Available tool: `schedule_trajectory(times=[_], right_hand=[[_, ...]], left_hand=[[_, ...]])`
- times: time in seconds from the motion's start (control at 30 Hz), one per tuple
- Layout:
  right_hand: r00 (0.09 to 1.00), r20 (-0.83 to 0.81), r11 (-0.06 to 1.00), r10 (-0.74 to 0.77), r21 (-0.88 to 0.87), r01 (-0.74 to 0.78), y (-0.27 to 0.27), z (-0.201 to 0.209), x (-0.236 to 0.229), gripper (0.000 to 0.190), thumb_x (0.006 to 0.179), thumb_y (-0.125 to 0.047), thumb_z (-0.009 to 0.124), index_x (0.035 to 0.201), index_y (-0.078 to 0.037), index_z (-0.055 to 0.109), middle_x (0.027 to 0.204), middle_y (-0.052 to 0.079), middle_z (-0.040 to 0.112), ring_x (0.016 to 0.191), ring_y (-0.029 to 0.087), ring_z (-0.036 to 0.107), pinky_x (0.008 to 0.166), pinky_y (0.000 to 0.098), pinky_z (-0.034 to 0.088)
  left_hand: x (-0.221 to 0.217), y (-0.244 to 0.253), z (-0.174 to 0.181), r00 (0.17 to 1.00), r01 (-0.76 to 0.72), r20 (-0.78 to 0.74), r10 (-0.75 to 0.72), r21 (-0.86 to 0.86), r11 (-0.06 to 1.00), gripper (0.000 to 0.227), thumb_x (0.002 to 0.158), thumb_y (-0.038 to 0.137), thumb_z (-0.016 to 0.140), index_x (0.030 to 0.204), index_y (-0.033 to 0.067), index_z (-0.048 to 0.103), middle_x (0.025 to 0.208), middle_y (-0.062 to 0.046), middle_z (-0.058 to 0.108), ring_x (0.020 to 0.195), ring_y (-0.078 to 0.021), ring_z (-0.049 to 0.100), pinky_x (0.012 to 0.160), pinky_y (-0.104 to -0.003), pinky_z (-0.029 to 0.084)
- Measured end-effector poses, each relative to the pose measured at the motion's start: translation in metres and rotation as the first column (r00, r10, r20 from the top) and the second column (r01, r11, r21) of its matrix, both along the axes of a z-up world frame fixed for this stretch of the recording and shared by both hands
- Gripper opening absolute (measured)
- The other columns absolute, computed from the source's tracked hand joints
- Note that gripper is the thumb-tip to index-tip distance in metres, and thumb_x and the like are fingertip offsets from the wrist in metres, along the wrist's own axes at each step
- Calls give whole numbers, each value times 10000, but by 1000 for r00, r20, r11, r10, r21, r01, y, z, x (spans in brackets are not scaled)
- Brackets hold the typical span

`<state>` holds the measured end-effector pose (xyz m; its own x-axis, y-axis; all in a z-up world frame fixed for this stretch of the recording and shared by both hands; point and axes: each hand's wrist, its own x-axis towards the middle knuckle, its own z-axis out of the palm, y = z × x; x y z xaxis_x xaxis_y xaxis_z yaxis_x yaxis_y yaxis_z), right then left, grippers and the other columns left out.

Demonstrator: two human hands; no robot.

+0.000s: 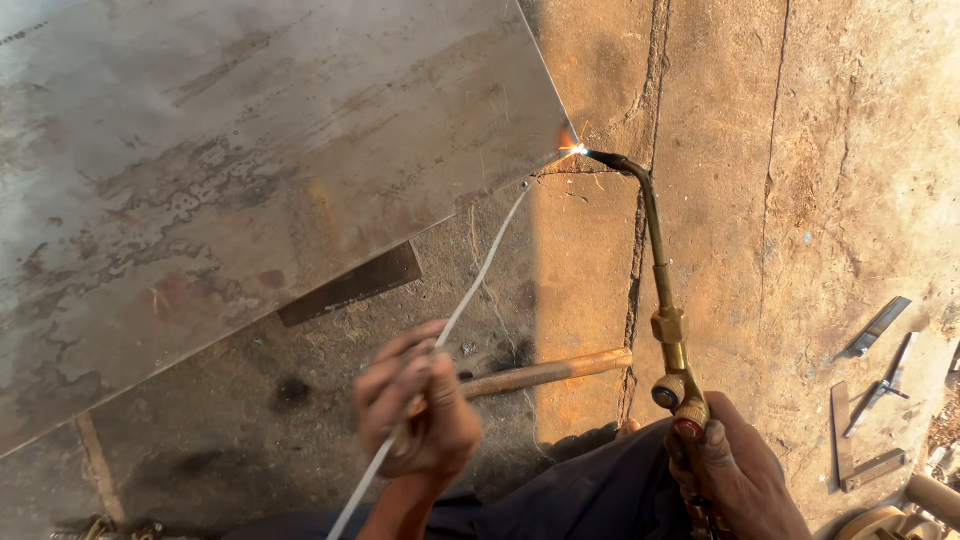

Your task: The person sits on the floor and uses a gas welding torch to join metal pieces. They feed a filler rod into the flame to weld the seams of a rectangular metal frame, creating visible sparks and molten metal.

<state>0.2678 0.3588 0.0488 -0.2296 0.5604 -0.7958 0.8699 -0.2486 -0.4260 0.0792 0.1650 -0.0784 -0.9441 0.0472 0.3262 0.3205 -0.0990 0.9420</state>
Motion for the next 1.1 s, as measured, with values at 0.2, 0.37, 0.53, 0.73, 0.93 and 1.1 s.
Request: schedule_trajectory(times=[0.2, 0.37, 0.53, 0.73, 0.93, 1.1], right_hand=[[993, -66, 995, -93, -26, 92, 0, -2, 1, 746, 864, -683, 458, 1174, -8, 531, 679, 62, 456, 566, 157, 439, 489, 329, 364], [991, -110, 995, -76, -73, 68, 2, -7, 2, 691, 881, -669, 477, 1117, -20, 505, 670, 46, 430, 547, 155, 421, 481, 333, 369], [994, -66, 995, -91, -50, 87, 1, -8, 3, 657, 870, -668, 471, 1073, -45, 521, 649, 36, 409, 528, 156, 411, 471, 335, 359], [994, 2, 994, -108, -11, 109, 0, -5, -5, 679, 854, -695, 473, 1063, -53, 546, 641, 34, 415, 522, 161, 417, 472, 340, 367], [983, 29, 982, -184, -39, 185, 1, -10, -5, 721, 839, -720, 483, 1053, -37, 569, 640, 41, 427, 464, 160, 405, 404, 342, 354], [980, 23, 978, -200, -58, 201, 4, -14, 2, 729, 821, -737, 477, 1106, -70, 546, 628, 44, 453, 437, 151, 406, 381, 330, 347]], left_hand=[[-6, -2, 20, 997, -72, 49, 67, 112, 991, 301, 1033, -22, 618, 1300, 116, 594, 1226, -91, 589, 1090, -260, 722, 922, -295, 691], [-7, -5, 28, 993, -40, 115, 32, 71, 997, 301, 1040, -5, 641, 1311, 118, 598, 1239, -85, 565, 1160, -265, 739, 936, -281, 681], [-9, 3, 14, 994, -79, 83, 72, 78, 994, 272, 1005, -27, 677, 1246, 94, 641, 1185, -79, 598, 1128, -232, 733, 976, -340, 685], [-8, 7, 11, 997, -45, 72, 39, 82, 996, 262, 994, -28, 693, 1226, 86, 648, 1156, -75, 617, 1131, -240, 738, 1011, -376, 688], [-8, 11, 13, 997, -51, 63, 45, 97, 994, 261, 996, -28, 680, 1227, 86, 643, 1145, -74, 618, 1110, -204, 737, 1012, -398, 701], [-6, 8, 11, 996, -43, 85, 36, 88, 995, 273, 998, -35, 679, 1236, 94, 644, 1150, -72, 606, 1112, -180, 727, 1026, -420, 694]])
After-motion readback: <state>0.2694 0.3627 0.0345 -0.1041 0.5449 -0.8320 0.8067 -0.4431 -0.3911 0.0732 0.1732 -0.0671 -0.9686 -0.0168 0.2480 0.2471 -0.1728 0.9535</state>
